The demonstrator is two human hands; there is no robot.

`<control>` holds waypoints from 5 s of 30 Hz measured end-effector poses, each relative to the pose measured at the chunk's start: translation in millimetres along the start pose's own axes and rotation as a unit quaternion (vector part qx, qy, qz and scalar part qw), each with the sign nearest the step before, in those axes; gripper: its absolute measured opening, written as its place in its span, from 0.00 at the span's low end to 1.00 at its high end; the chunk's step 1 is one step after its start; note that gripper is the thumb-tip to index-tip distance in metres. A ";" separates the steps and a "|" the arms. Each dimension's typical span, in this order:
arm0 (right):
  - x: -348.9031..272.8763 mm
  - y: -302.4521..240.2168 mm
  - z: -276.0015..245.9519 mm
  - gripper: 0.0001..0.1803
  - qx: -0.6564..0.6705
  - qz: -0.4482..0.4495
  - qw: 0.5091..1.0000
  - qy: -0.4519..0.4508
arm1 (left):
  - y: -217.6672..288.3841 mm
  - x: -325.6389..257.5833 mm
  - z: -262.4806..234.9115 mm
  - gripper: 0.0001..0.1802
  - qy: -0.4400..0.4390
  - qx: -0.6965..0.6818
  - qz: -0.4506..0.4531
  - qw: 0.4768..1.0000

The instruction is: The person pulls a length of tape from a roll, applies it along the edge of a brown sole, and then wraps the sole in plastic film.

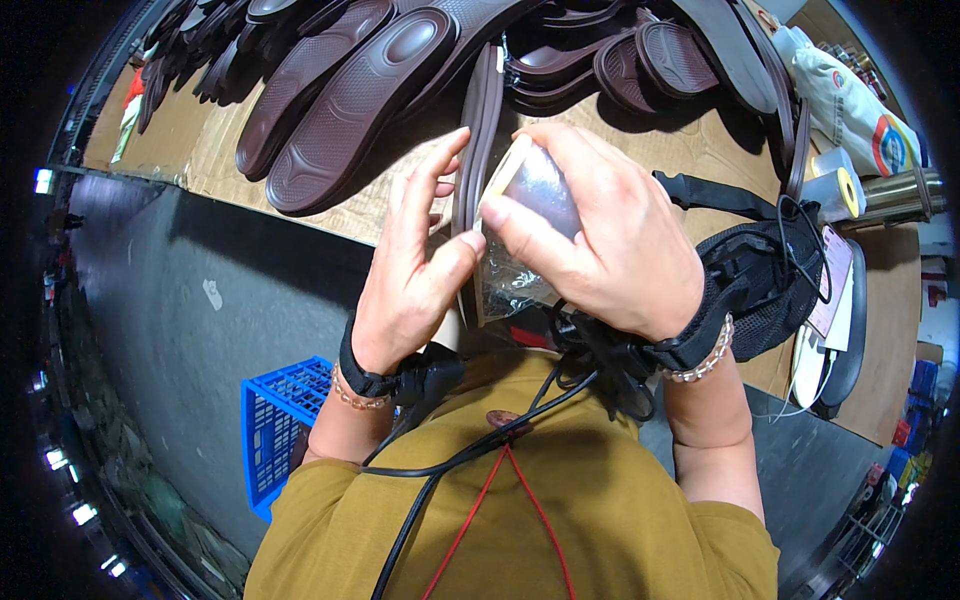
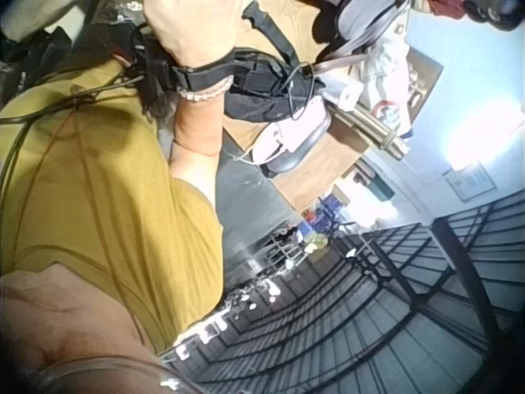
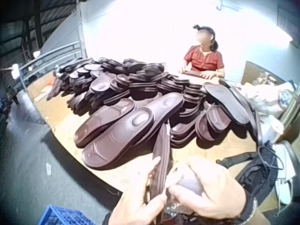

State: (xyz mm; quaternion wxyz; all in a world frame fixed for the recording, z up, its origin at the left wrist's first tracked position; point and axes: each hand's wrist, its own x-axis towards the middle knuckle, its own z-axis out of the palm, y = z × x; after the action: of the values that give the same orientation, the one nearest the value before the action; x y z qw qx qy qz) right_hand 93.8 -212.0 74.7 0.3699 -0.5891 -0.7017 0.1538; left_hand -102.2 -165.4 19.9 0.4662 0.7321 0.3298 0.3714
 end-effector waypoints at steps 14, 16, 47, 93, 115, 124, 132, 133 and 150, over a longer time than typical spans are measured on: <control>23.6 13.8 4.3 0.23 -0.096 -0.059 0.986 0.123 | -3.1 6.8 1.7 0.43 -0.006 0.038 -0.009 0.999; 23.9 11.6 6.2 0.23 -0.098 -0.060 0.985 0.125 | -2.2 6.3 1.7 0.43 -0.004 0.040 -0.012 0.999; 17.7 -3.1 14.1 0.23 -0.183 -0.041 0.978 0.095 | 2.2 34.1 -2.8 0.32 0.003 0.014 -0.025 1.000; 57.0 51.9 -7.3 0.17 0.104 0.030 0.988 -0.111 | -24.4 69.5 -9.7 0.39 -0.048 -0.071 -0.132 0.988; 59.8 23.0 7.7 0.24 -0.225 -0.002 0.971 0.087 | -21.6 66.3 -1.6 0.35 -0.022 -0.031 -0.090 0.995; 64.5 38.6 9.0 0.21 -0.204 -0.054 0.976 0.055 | -39.9 92.5 -5.6 0.36 -0.036 -0.040 -0.132 0.990; 71.4 67.1 -2.7 0.23 0.026 0.021 0.997 -0.073 | -44.3 95.0 -7.2 0.45 -0.052 -0.107 -0.169 0.978; 73.4 71.2 -2.4 0.25 0.067 0.029 0.994 -0.076 | -44.6 94.6 -6.4 0.39 -0.045 -0.089 -0.163 0.982; 77.8 53.4 9.2 0.26 -0.190 -0.048 0.975 0.104 | -39.6 93.3 -3.9 0.43 -0.043 -0.103 -0.143 0.983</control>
State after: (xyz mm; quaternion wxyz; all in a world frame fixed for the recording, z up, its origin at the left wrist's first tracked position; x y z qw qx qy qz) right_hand 123.0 -123.0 59.9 0.3286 -0.6271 -0.7034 -0.0625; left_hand -63.6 -72.5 6.4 0.6012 0.6410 0.3705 0.3008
